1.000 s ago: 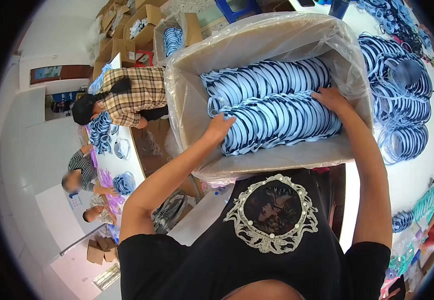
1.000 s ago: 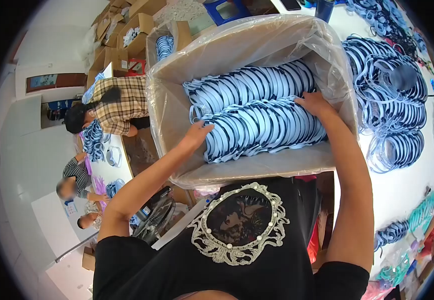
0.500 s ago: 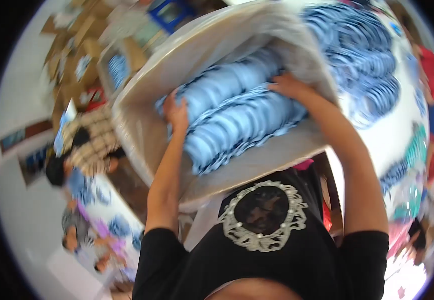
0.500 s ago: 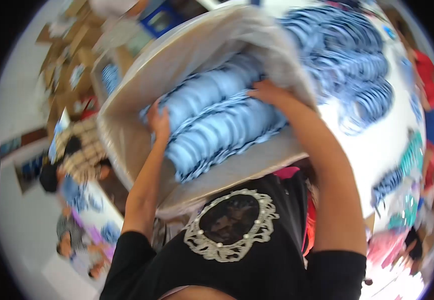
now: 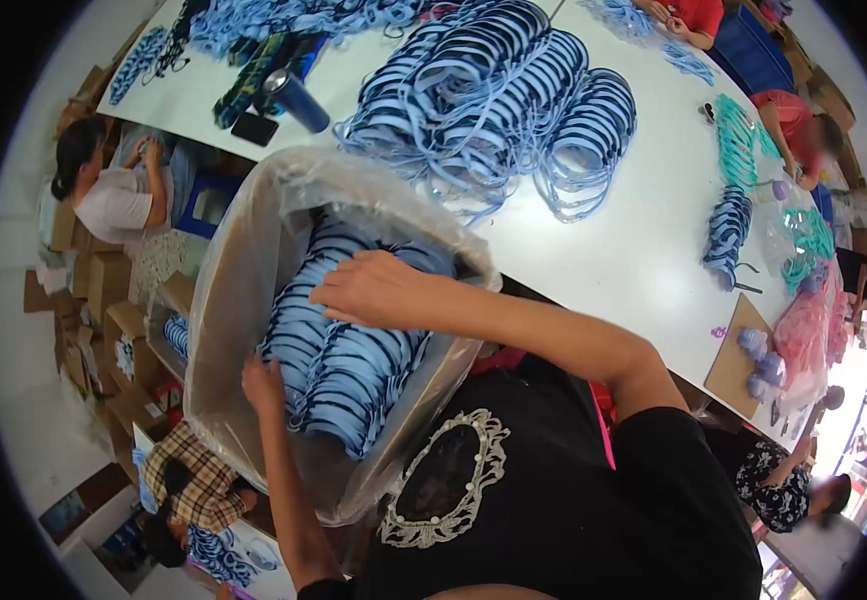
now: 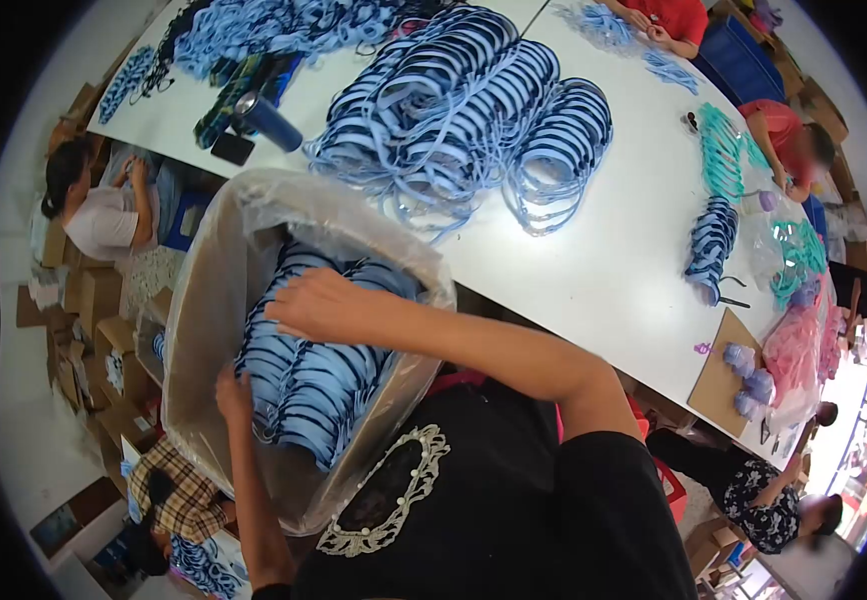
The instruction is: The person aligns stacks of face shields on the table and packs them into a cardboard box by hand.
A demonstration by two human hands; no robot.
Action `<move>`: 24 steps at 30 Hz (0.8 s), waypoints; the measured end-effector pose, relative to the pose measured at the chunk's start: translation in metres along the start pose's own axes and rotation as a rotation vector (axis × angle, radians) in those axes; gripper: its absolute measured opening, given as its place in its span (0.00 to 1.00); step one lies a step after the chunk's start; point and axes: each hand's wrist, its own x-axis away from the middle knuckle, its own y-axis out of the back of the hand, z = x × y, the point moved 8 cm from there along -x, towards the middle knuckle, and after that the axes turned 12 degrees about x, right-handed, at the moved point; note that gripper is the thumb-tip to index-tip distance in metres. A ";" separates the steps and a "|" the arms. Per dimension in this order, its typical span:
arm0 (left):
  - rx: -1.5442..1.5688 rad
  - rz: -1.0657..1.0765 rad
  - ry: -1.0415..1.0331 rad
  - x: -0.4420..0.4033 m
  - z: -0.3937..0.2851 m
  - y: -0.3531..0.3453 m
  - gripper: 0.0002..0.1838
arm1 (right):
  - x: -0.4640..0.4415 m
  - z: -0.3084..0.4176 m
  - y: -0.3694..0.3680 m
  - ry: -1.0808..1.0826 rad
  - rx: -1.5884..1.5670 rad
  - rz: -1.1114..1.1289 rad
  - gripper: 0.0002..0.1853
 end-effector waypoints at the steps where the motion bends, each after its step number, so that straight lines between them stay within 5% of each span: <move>1: 0.181 -0.137 -0.118 0.009 -0.056 0.049 0.20 | 0.015 -0.007 0.041 -0.052 -0.071 -0.153 0.08; 4: 0.554 -0.337 -0.265 0.057 -0.232 0.170 0.15 | 0.090 -0.072 0.105 -0.250 -0.154 -0.385 0.12; 8: 0.957 -0.142 -0.405 0.097 -0.390 0.175 0.15 | 0.241 -0.230 0.125 -0.990 -0.326 -0.449 0.13; 10: 1.194 0.245 -0.380 0.094 -0.480 0.124 0.14 | 0.303 -0.289 0.151 -1.063 0.021 -0.565 0.12; 13: 1.605 0.915 0.004 0.084 -0.587 -0.016 0.21 | 0.355 -0.350 0.161 -1.007 0.377 -0.451 0.15; 15: 1.724 1.017 0.291 0.065 -0.629 -0.112 0.23 | 0.372 -0.380 0.152 -1.042 0.364 -0.395 0.16; 19: 1.679 0.988 0.512 0.005 -0.683 -0.249 0.36 | 0.385 -0.404 0.140 -1.189 0.309 -0.262 0.19; 24: 1.606 0.932 0.622 -0.046 -0.717 -0.316 0.44 | 0.390 -0.425 0.139 -1.268 0.282 -0.222 0.18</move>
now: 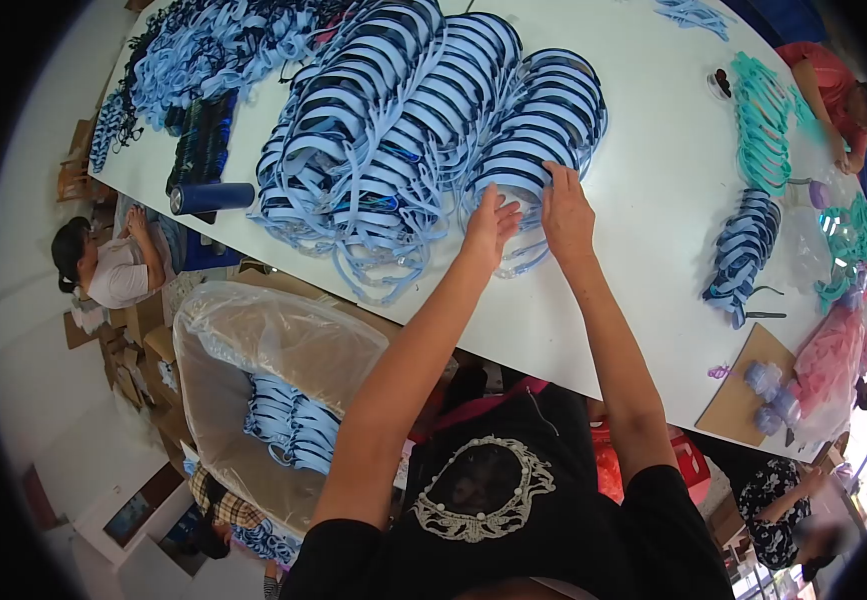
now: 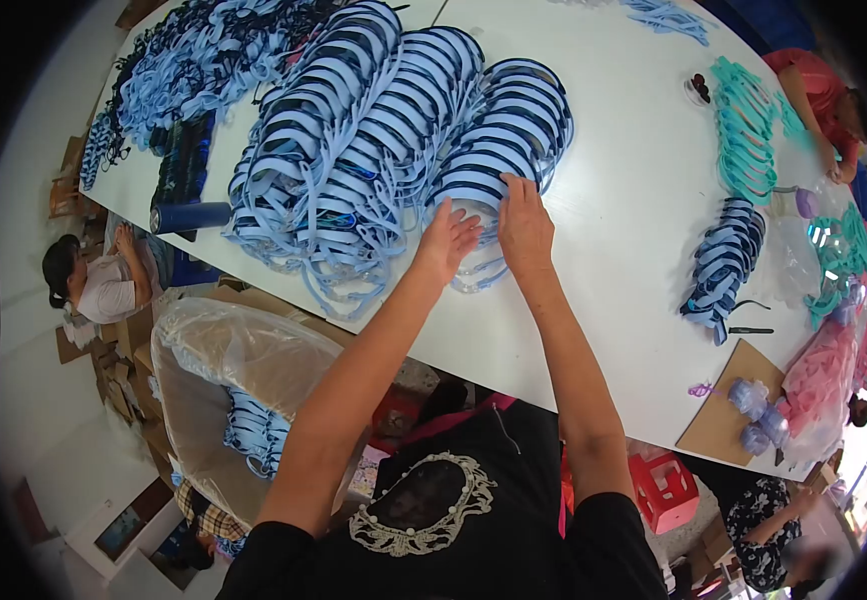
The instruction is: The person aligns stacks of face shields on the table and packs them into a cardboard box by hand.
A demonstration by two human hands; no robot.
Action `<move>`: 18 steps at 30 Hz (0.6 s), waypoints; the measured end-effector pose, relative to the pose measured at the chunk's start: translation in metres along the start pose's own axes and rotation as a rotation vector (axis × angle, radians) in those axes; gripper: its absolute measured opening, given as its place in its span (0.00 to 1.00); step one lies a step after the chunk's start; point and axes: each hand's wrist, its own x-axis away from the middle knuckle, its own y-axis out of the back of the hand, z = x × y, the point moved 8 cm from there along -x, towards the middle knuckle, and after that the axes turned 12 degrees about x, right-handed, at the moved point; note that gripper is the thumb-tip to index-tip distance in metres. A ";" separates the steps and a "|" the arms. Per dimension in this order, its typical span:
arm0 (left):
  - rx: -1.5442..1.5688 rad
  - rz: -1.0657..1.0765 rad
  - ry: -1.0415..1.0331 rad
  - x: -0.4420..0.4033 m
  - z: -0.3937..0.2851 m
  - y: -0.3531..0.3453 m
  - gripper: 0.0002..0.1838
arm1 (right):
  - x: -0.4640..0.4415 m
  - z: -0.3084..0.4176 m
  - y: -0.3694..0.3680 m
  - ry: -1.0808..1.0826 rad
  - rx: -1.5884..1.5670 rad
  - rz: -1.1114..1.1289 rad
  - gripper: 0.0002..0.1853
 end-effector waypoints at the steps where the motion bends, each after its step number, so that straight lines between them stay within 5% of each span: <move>1: 0.015 -0.002 0.016 -0.007 -0.003 -0.004 0.45 | -0.002 -0.005 -0.004 -0.010 -0.008 0.007 0.18; 11: -0.083 -0.053 0.022 -0.025 -0.007 -0.038 0.37 | -0.010 -0.011 0.026 0.153 0.161 -0.240 0.16; 13: -0.111 -0.025 0.000 -0.025 -0.005 -0.041 0.37 | -0.019 -0.027 0.016 0.130 -0.107 -0.157 0.13; 18: -0.141 0.003 0.002 -0.029 -0.008 -0.039 0.36 | -0.048 -0.035 0.018 0.126 -0.188 -0.125 0.11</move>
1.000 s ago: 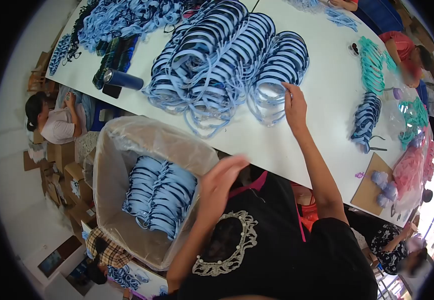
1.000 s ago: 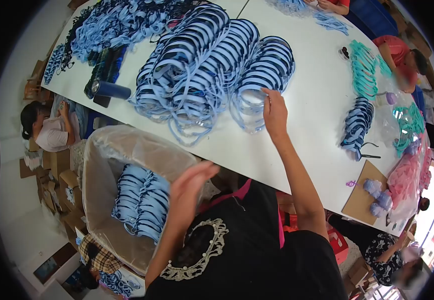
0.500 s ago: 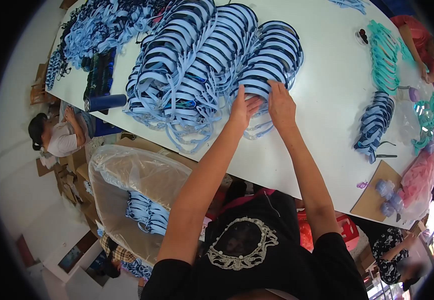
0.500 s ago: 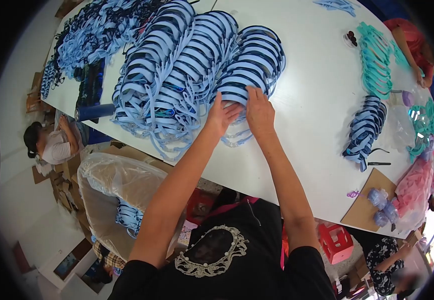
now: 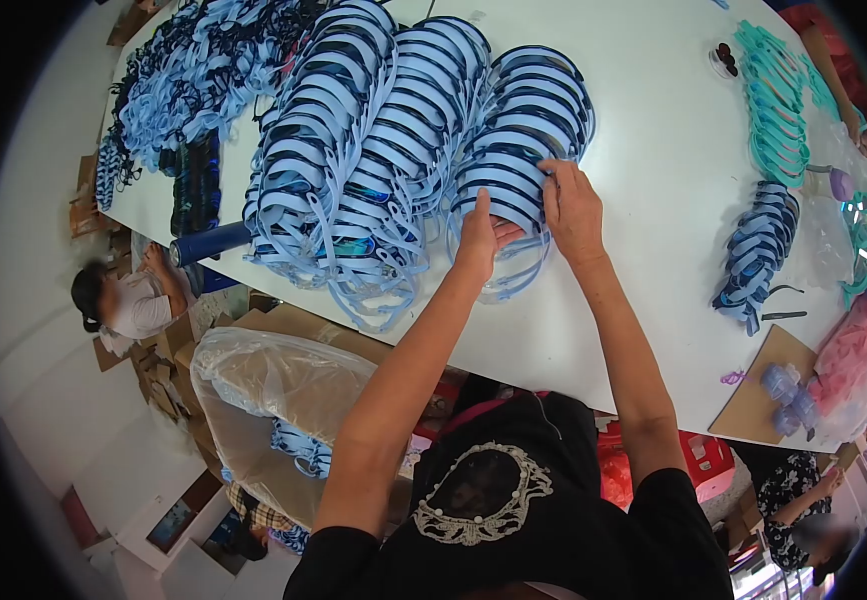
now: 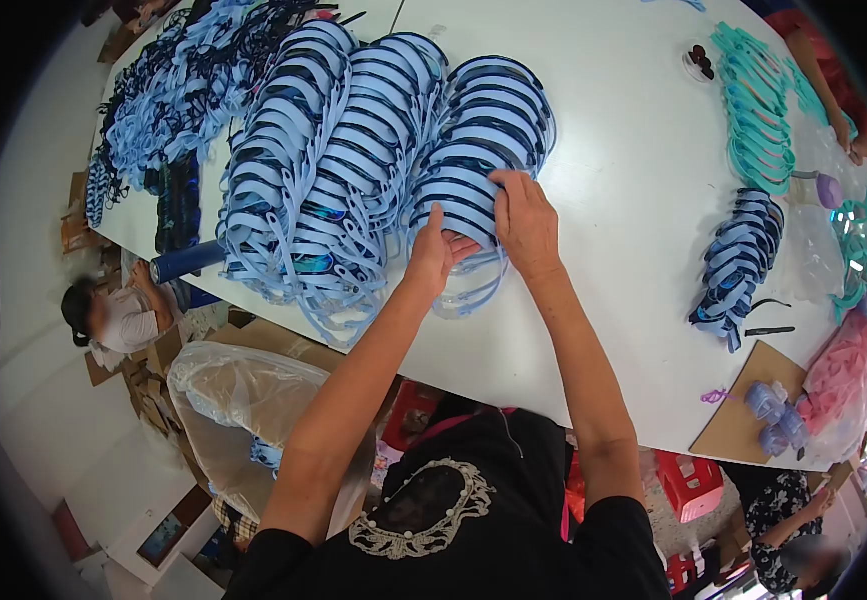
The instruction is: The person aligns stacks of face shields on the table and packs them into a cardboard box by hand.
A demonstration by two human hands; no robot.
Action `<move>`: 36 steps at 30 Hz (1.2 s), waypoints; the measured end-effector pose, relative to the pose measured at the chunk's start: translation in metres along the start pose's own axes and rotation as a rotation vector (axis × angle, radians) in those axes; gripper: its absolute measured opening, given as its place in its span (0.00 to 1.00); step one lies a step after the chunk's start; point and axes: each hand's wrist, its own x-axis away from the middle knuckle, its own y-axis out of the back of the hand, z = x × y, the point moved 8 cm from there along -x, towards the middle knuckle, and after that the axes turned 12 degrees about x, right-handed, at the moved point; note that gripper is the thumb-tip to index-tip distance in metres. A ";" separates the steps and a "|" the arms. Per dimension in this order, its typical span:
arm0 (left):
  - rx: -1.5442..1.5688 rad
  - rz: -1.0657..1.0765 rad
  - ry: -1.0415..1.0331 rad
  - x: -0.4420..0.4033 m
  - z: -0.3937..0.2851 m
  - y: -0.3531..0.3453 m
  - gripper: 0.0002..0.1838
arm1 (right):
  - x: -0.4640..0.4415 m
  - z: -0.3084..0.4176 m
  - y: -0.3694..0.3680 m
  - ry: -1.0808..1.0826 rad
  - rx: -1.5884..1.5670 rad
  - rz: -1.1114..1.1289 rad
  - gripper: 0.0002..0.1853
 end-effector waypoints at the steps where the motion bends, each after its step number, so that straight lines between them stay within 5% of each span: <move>1: -0.005 0.001 0.002 0.001 0.000 -0.002 0.36 | -0.007 0.000 -0.002 -0.005 0.000 -0.003 0.11; 19: -0.061 -0.010 -0.147 -0.001 -0.008 -0.027 0.34 | -0.098 -0.033 -0.021 -0.166 0.318 -0.024 0.25; 22: -0.094 0.001 -0.128 0.001 -0.009 -0.028 0.33 | -0.112 -0.039 -0.031 -0.188 0.399 0.210 0.24; 25: -0.099 0.005 -0.112 0.002 -0.008 -0.035 0.33 | -0.126 -0.034 -0.026 -0.123 0.460 0.324 0.24; 27: -0.087 0.011 -0.114 0.000 -0.007 -0.040 0.33 | -0.146 -0.023 -0.014 0.074 0.666 0.226 0.21; 29: -0.070 -0.069 -0.112 -0.003 -0.005 -0.036 0.33 | -0.167 -0.025 -0.012 0.157 0.619 0.149 0.23; 31: -0.043 -0.059 -0.113 -0.008 -0.002 -0.034 0.34 | -0.183 -0.008 -0.005 0.518 0.346 -0.119 0.25; 36: -0.043 -0.073 -0.124 -0.005 -0.003 -0.030 0.36 | -0.196 -0.058 -0.054 0.285 0.108 0.389 0.26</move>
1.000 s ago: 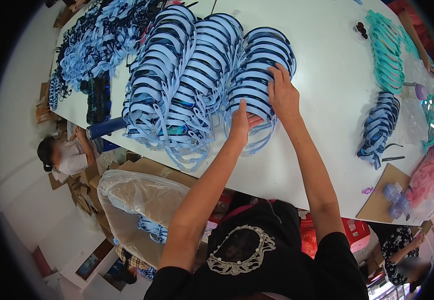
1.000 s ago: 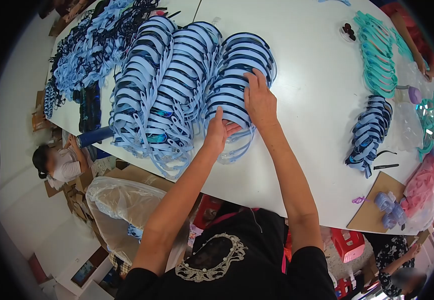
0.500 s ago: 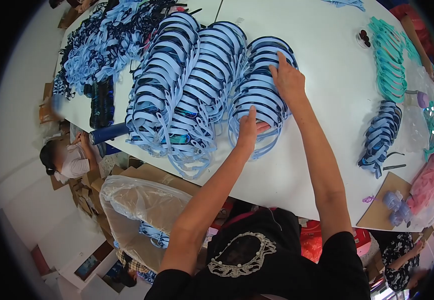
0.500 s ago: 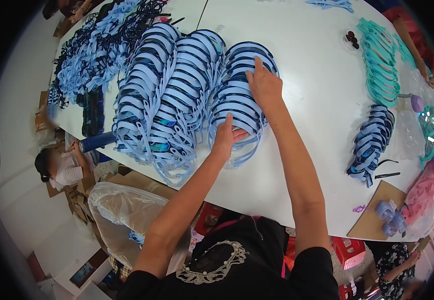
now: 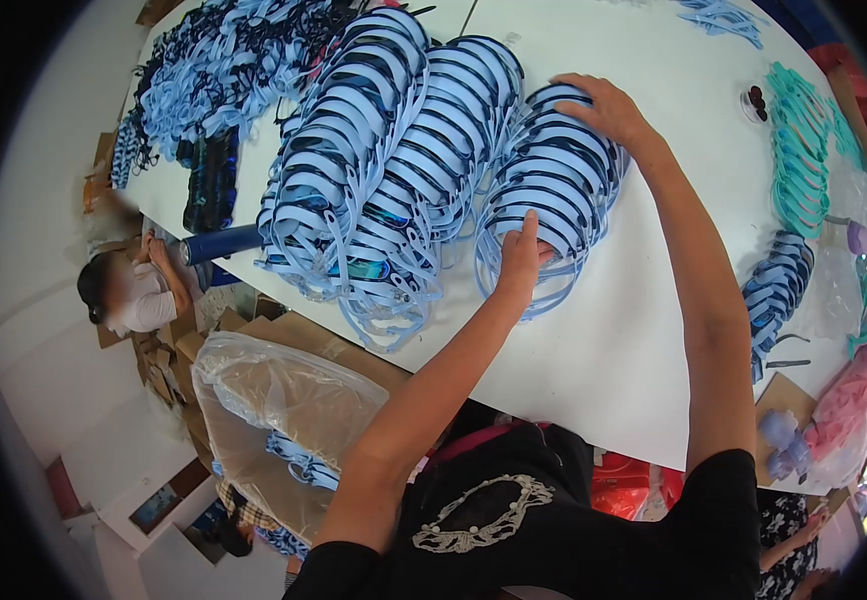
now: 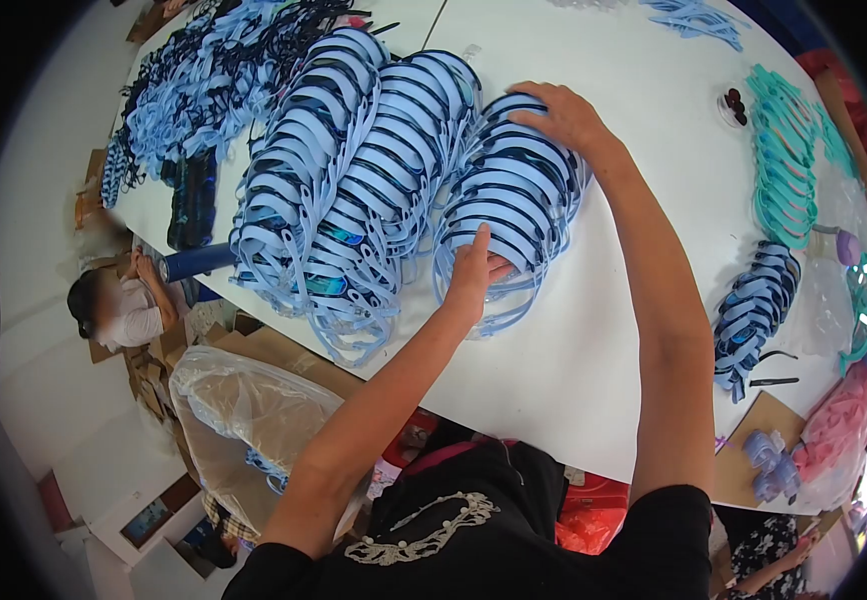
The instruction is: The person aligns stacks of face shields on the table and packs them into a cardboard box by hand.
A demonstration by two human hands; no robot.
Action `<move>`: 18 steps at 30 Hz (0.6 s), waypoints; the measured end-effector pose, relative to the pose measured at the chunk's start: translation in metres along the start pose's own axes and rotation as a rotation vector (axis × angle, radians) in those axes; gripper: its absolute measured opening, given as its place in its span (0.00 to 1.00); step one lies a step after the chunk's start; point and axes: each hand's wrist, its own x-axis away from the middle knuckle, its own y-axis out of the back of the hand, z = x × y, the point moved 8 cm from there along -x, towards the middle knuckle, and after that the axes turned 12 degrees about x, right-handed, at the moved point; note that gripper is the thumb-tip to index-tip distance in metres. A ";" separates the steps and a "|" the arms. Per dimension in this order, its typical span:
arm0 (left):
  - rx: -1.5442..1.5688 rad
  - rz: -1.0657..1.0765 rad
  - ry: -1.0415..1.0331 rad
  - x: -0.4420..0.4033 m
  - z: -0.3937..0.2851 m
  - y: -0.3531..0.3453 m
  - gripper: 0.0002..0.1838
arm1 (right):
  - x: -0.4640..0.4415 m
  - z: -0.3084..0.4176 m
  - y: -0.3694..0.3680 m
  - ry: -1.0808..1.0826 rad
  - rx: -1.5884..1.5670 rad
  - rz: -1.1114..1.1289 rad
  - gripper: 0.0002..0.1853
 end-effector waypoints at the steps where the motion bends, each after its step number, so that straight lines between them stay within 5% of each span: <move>1: 0.005 0.000 -0.014 0.001 -0.003 -0.002 0.37 | 0.006 -0.001 -0.003 0.013 0.005 0.007 0.26; 8: 0.074 -0.045 0.005 0.003 -0.001 -0.004 0.44 | 0.055 0.026 -0.006 -0.167 -0.102 -0.045 0.32; 14: 0.109 0.033 -0.069 0.029 0.032 0.012 0.31 | 0.127 0.054 -0.013 -0.252 -0.177 0.120 0.32; 18: -0.179 0.199 -0.151 0.063 0.067 0.018 0.25 | 0.199 0.058 -0.026 -0.242 -0.515 0.005 0.28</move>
